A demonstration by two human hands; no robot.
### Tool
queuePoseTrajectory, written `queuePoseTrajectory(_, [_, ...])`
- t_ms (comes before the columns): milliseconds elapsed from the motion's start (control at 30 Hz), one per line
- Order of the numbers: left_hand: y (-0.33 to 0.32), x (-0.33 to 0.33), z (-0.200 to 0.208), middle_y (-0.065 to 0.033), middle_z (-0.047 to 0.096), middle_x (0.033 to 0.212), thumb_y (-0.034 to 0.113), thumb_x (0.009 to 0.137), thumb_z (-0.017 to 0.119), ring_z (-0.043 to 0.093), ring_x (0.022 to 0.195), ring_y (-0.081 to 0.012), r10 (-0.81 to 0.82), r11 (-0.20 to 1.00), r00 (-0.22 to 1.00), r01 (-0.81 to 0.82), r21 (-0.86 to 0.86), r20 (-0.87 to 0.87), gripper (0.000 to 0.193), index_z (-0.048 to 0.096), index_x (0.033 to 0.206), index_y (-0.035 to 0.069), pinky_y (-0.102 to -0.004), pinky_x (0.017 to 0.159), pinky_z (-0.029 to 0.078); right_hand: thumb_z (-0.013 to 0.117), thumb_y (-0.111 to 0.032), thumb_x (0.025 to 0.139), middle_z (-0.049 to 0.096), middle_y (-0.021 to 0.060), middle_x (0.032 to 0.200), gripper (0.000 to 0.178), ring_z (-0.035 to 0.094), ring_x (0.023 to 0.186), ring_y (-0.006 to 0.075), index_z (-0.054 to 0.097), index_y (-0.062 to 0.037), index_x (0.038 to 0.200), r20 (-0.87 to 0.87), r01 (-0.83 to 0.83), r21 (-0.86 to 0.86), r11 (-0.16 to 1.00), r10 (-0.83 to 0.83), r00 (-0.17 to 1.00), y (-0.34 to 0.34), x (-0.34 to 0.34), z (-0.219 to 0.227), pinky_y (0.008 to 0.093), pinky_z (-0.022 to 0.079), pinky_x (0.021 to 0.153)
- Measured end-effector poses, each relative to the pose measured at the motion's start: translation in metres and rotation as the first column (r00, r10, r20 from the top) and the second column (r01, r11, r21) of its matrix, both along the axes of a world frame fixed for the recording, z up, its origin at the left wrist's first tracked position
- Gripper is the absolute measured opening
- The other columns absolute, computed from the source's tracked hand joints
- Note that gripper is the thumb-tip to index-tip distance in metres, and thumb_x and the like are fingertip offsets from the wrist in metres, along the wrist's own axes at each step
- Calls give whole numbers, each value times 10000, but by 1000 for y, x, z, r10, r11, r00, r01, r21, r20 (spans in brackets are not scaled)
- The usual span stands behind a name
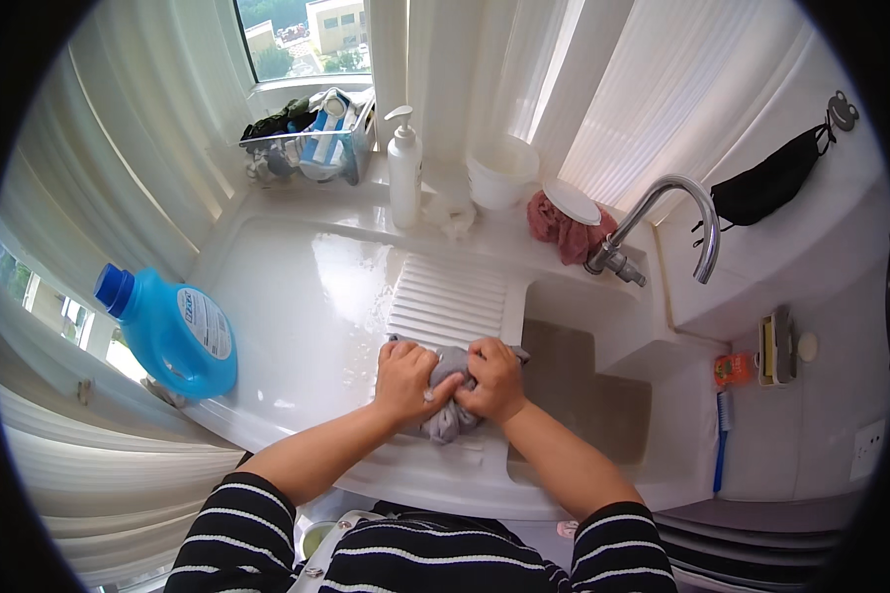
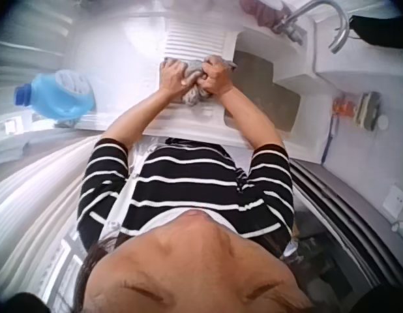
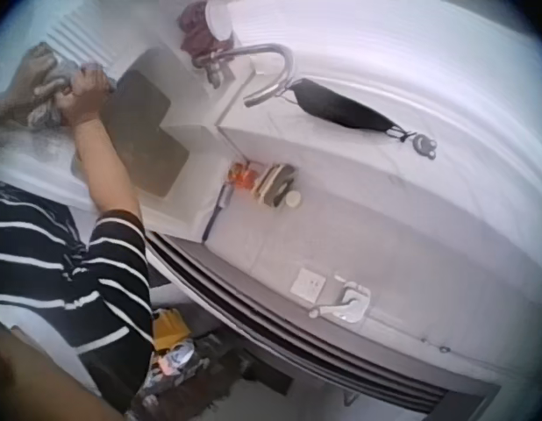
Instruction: The person hand-washes a grey garment in a sink, scrubbing it against the washboard and rinsing it thoroughly. After wringing out the excess water, the person places the garment into a washing machine and closes the door.
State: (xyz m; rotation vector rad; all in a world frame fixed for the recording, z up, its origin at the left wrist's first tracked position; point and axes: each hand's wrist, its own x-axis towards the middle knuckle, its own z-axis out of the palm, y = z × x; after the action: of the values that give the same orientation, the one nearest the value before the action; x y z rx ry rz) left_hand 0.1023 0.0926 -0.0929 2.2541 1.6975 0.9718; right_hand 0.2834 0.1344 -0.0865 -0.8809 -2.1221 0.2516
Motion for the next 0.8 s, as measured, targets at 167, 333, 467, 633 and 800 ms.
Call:
queuePoseTrajectory(167, [86, -1, 10, -131, 627, 1041, 434, 820, 685, 492, 1139, -355, 224, 965, 975, -221, 140, -6, 382, 601, 806, 61, -548, 959, 317, 757, -451, 650, 485, 120, 1291, 648, 491, 1191, 317, 591, -126, 1186, 389, 518, -283, 807, -397, 831, 82, -28, 30, 578, 366, 969])
queuePoseTrajectory(333, [15, -30, 31, -104, 611, 1024, 540, 785, 680, 460, 1175, -344, -121, 985, 991, 112, 132, 63, 473, 621, 740, 73, -586, 925, 311, 807, -520, 588, 399, 145, 1370, 761, 410, 1282, 346, 582, -187, 1233, 302, 64, -355, 933, 50, 952, 3, 19, 41, 613, 404, 896])
queuePoseTrajectory(467, [-24, -13, 21, -42, 561, 840, 521, 741, 709, 523, 975, -272, -236, 930, 957, 272, 247, -167, 446, 576, 628, 110, -516, 877, 315, 818, -501, 519, 531, 34, 1043, 558, 505, 1034, 253, 632, -204, 954, 253, -50, 57, 997, 34, 967, -49, 28, 12, 504, 349, 834])
queuePoseTrajectory(633, [78, -9, 14, -141, 604, 980, 420, 845, 658, 538, 988, -356, 93, 992, 991, -84, -96, 98, 363, 627, 872, 59, -452, 856, 387, 747, -333, 571, 572, 81, 1019, 497, 529, 1028, 306, 575, -121, 986, 96, 147, -299, 943, -124, 988, 63, -10, -4, 459, 408, 891])
queuePoseTrajectory(800, [56, -21, 51, -317, 301, 1459, 656, 749, 675, 344, 1329, -460, 176, 842, 981, -110, -527, 76, 684, 654, 1157, 107, -547, 1090, 279, 795, -560, 620, 543, 117, 1285, 737, 411, 1270, 354, 622, -109, 1177, 233, 117, -662, 740, 54, 971, 53, 18, 17, 504, 385, 1022])
